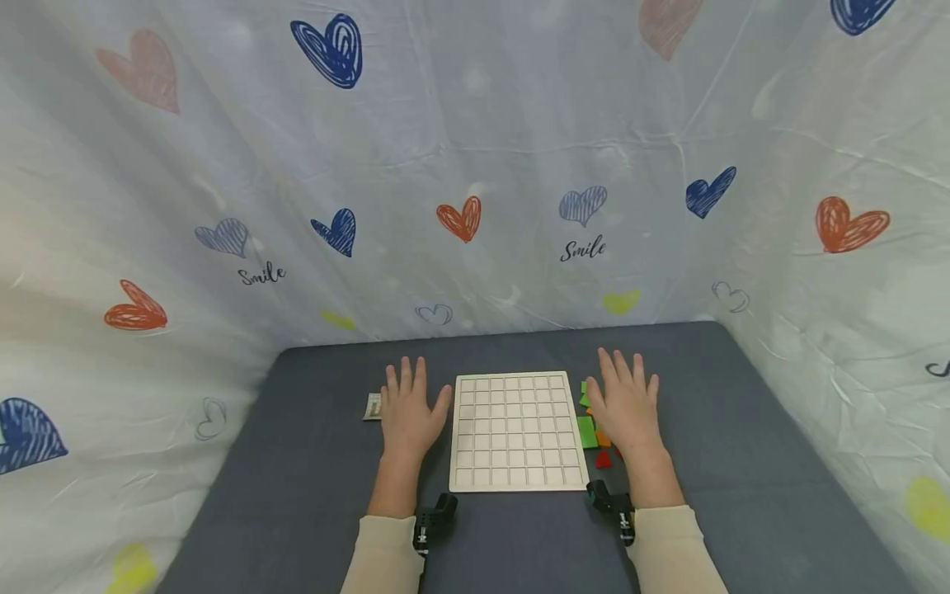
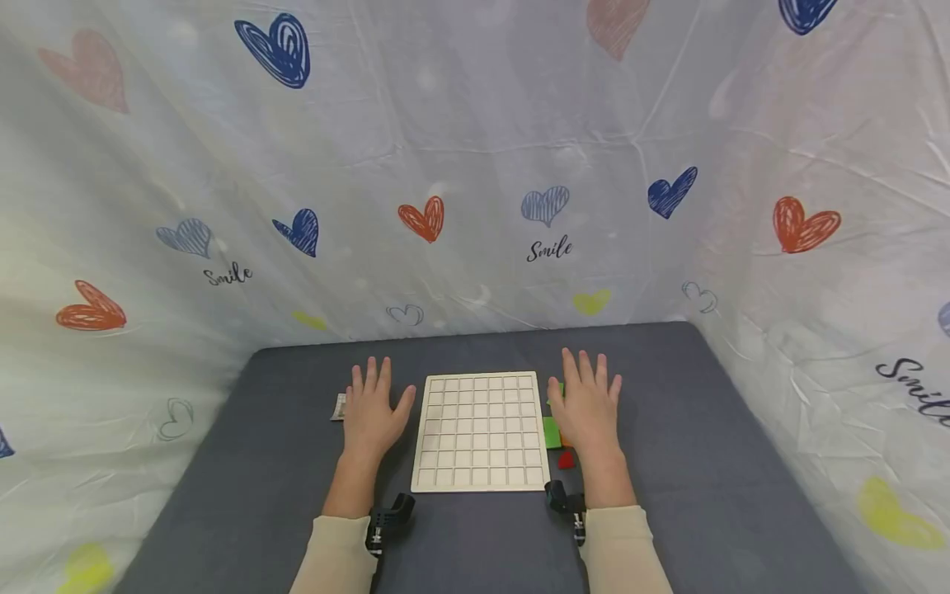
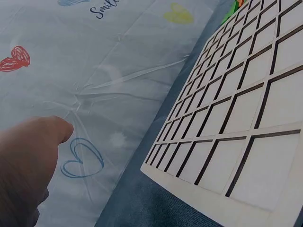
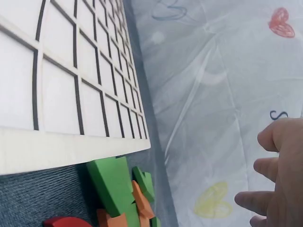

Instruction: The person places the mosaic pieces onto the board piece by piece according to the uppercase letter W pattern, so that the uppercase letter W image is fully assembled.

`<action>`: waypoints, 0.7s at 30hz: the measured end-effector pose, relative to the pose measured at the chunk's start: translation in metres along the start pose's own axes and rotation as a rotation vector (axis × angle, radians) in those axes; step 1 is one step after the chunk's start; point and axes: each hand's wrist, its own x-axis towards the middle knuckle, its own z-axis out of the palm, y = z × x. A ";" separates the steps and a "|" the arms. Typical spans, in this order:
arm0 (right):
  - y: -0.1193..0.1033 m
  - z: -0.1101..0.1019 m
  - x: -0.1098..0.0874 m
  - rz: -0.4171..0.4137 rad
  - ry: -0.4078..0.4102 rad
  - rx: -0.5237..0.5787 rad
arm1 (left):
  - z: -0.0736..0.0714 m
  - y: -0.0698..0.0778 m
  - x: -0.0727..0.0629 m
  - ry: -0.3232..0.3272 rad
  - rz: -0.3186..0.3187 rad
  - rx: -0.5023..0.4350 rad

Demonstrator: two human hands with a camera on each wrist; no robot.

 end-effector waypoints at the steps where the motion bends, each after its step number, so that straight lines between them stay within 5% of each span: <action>1: -0.001 -0.001 0.000 -0.004 -0.001 0.005 | 0.000 -0.001 0.000 0.000 -0.001 -0.002; 7: -0.006 -0.006 0.000 -0.033 0.015 0.038 | -0.001 -0.005 0.001 0.021 0.001 -0.045; 16: -0.009 -0.017 0.000 -0.051 0.039 0.108 | 0.002 -0.009 0.000 0.135 0.008 -0.187; 21: -0.008 -0.019 0.000 -0.050 0.029 0.137 | 0.004 -0.010 0.000 0.129 -0.018 -0.273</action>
